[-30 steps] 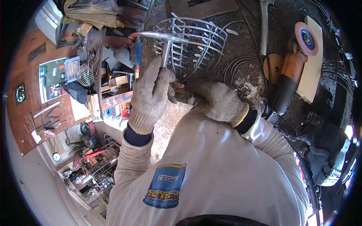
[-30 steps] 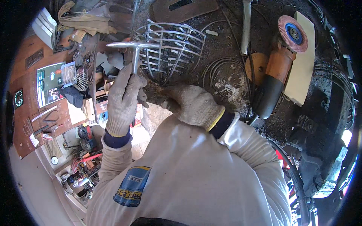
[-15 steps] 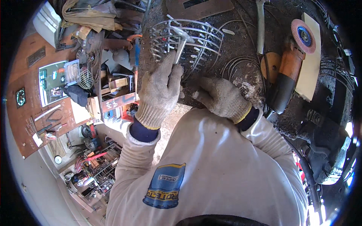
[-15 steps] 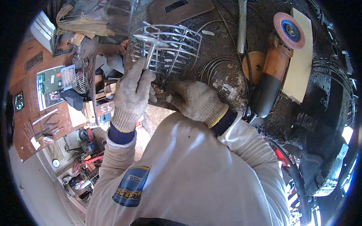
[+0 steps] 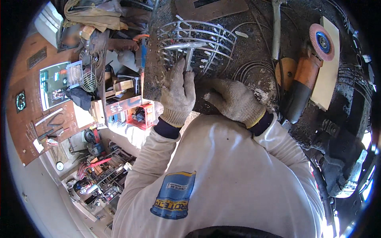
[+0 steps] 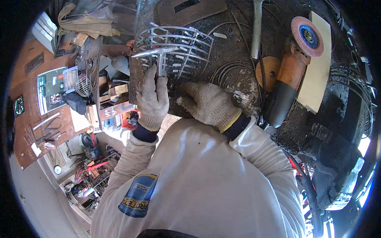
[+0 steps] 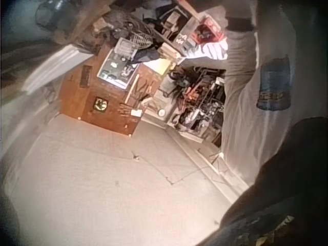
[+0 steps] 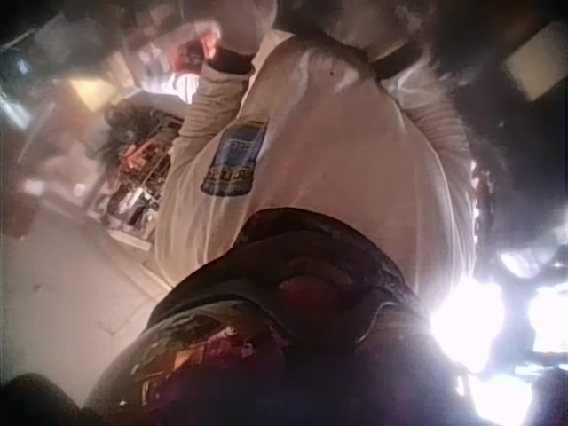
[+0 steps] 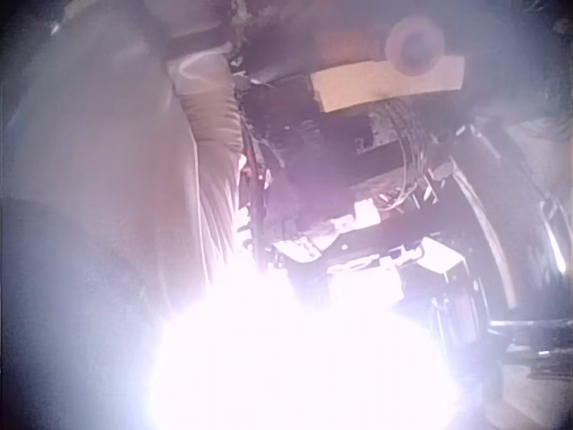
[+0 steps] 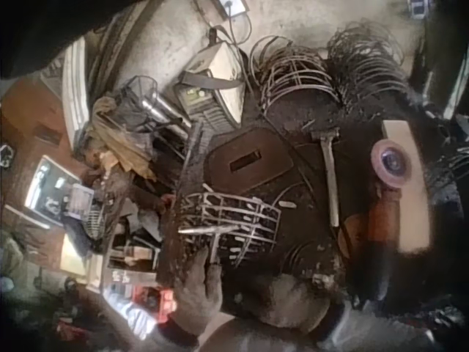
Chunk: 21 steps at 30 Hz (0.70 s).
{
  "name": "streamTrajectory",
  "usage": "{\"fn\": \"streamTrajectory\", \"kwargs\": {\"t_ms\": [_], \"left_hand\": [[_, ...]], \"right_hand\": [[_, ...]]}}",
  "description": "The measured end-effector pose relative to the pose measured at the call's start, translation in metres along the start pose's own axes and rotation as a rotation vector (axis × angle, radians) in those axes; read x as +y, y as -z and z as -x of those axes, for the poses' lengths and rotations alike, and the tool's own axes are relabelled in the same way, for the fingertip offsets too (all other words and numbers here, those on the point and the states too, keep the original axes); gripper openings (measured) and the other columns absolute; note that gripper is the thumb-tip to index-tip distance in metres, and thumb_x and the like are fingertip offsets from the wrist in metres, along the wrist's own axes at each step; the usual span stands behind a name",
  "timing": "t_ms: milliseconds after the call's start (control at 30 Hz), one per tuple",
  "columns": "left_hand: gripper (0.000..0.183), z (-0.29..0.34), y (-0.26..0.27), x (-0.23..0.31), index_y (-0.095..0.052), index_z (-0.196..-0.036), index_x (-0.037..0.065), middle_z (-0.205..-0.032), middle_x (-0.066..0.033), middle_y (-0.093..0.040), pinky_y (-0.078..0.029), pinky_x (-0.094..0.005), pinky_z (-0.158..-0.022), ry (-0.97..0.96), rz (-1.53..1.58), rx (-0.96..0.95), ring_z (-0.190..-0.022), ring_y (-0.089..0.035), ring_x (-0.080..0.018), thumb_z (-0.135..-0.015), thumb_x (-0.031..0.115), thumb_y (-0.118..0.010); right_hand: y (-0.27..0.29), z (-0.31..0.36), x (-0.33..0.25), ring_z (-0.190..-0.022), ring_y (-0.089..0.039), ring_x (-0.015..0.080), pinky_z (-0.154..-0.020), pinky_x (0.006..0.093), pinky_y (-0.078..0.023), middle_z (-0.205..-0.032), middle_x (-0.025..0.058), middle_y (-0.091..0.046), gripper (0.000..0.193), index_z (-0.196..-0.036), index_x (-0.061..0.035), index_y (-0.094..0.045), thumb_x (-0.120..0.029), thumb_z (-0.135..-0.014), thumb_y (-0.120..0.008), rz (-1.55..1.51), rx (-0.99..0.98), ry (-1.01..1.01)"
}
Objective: The person assembles and welds a wire metal guard, using a hammer to fit a metal bar into place and then welding the joints.
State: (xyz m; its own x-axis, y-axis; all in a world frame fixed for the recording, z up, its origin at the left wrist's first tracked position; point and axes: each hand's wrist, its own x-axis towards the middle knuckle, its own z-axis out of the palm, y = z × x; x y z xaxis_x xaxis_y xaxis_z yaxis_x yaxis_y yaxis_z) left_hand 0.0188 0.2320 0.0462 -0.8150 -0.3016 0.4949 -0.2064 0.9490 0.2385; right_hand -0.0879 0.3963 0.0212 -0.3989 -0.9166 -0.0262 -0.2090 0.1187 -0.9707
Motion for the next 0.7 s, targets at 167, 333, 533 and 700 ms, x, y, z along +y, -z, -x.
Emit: {"fn": "streamTrajectory", "kwargs": {"t_ms": [167,333,533,700], "left_hand": [[0.029,0.002,0.002,0.002,-0.063,-0.123,0.000,-0.103,-0.0214,-0.069,-0.054,-0.0436,-0.083,0.085,0.055,-0.045,-0.090,-0.069,-0.0343,-0.096,0.011,-0.063],[0.029,0.000,0.000,-0.003,-0.063,-0.123,0.000,-0.100,-0.0202,-0.070,-0.055,-0.0427,-0.080,-0.056,-0.046,0.009,-0.089,-0.069,-0.0324,-0.095,0.008,-0.064],[0.032,-0.003,0.022,-0.009,-0.062,-0.127,-0.001,-0.085,-0.0098,-0.066,-0.049,-0.0285,-0.052,-0.066,0.031,0.025,-0.058,-0.059,-0.0121,-0.096,0.007,-0.064],[0.035,-0.009,0.080,-0.006,-0.059,-0.127,-0.008,-0.076,-0.0036,-0.062,-0.043,-0.0246,-0.046,0.285,0.350,-0.257,-0.052,-0.050,-0.0067,-0.095,0.004,-0.055]], "right_hand": [[-0.004,-0.002,0.006,-0.096,-0.070,0.0386,-0.083,0.0475,-0.056,-0.107,0.0191,-0.072,0.031,-0.119,-0.0105,-0.069,-0.028,-0.093,-0.066,-0.015,0.083,0.016],[-0.003,-0.003,0.004,-0.095,-0.070,0.0387,-0.082,0.0478,-0.056,-0.104,0.0185,-0.072,0.029,-0.117,-0.0107,-0.070,-0.027,-0.093,-0.066,0.002,0.099,0.040],[0.004,0.000,0.000,-0.095,-0.069,0.0395,-0.081,0.0475,-0.056,-0.103,0.0203,-0.071,0.029,-0.115,-0.0081,-0.069,-0.026,-0.093,-0.066,0.008,0.142,0.068],[0.017,-0.001,-0.009,-0.091,-0.071,0.0368,-0.080,0.0439,-0.057,-0.100,0.0205,-0.071,0.040,-0.117,-0.0026,-0.066,-0.036,-0.095,-0.068,-0.028,0.219,0.127]]}}
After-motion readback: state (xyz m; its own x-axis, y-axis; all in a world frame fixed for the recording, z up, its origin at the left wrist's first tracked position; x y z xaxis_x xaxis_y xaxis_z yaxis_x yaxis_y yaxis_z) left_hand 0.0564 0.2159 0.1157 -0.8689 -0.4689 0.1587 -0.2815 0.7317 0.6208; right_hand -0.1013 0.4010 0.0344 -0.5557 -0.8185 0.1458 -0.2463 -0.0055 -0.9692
